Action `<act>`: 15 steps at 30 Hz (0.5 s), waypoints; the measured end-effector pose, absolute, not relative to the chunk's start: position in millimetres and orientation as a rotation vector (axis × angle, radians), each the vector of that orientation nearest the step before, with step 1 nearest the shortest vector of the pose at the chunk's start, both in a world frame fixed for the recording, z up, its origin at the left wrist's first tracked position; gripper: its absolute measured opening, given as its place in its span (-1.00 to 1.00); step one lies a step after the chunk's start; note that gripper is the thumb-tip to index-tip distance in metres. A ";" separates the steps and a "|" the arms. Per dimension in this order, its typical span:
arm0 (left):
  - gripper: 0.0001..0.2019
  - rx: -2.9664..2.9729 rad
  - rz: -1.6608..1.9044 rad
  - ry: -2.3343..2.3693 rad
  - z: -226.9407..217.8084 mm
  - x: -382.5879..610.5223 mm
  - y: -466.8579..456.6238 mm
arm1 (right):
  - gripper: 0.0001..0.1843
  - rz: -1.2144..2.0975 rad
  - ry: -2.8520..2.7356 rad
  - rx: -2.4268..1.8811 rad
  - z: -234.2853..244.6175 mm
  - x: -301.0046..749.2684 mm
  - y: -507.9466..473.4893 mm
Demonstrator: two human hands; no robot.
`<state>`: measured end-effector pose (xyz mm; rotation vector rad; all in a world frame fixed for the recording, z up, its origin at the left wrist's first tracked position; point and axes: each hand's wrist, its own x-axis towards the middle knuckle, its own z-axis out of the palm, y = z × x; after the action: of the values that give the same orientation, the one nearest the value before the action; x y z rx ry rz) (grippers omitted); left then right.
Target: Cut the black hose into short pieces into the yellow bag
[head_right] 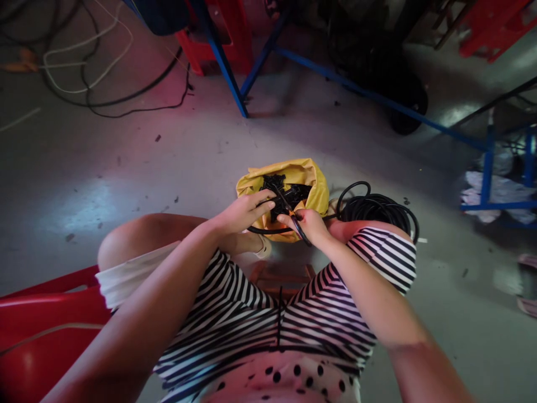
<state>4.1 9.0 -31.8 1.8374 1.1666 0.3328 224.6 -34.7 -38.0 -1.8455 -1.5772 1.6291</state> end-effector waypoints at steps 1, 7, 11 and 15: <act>-0.63 1.838 0.332 1.160 -31.4 4.5 8.8 | -0.34 1.648 -1.574 -1.829 -38.4 225.1 -34.3; -0.69 1.841 0.229 1.082 -31.0 8.5 4.5 | -0.43 1.694 -1.669 -1.702 -36.3 227.9 -31.3; -0.69 1.848 0.213 1.082 -32.9 8.1 4.5 | -0.39 1.676 -1.703 -1.798 -34.5 226.7 -31.7; -0.67 1.837 0.238 1.121 -34.6 5.2 6.2 | -0.34 1.641 -1.744 -1.879 -33.5 225.2 -30.2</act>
<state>5.2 6.2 -34.6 1.8373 1.1209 0.2383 225.2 -30.2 -33.5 -1.8787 -1.7444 1.6411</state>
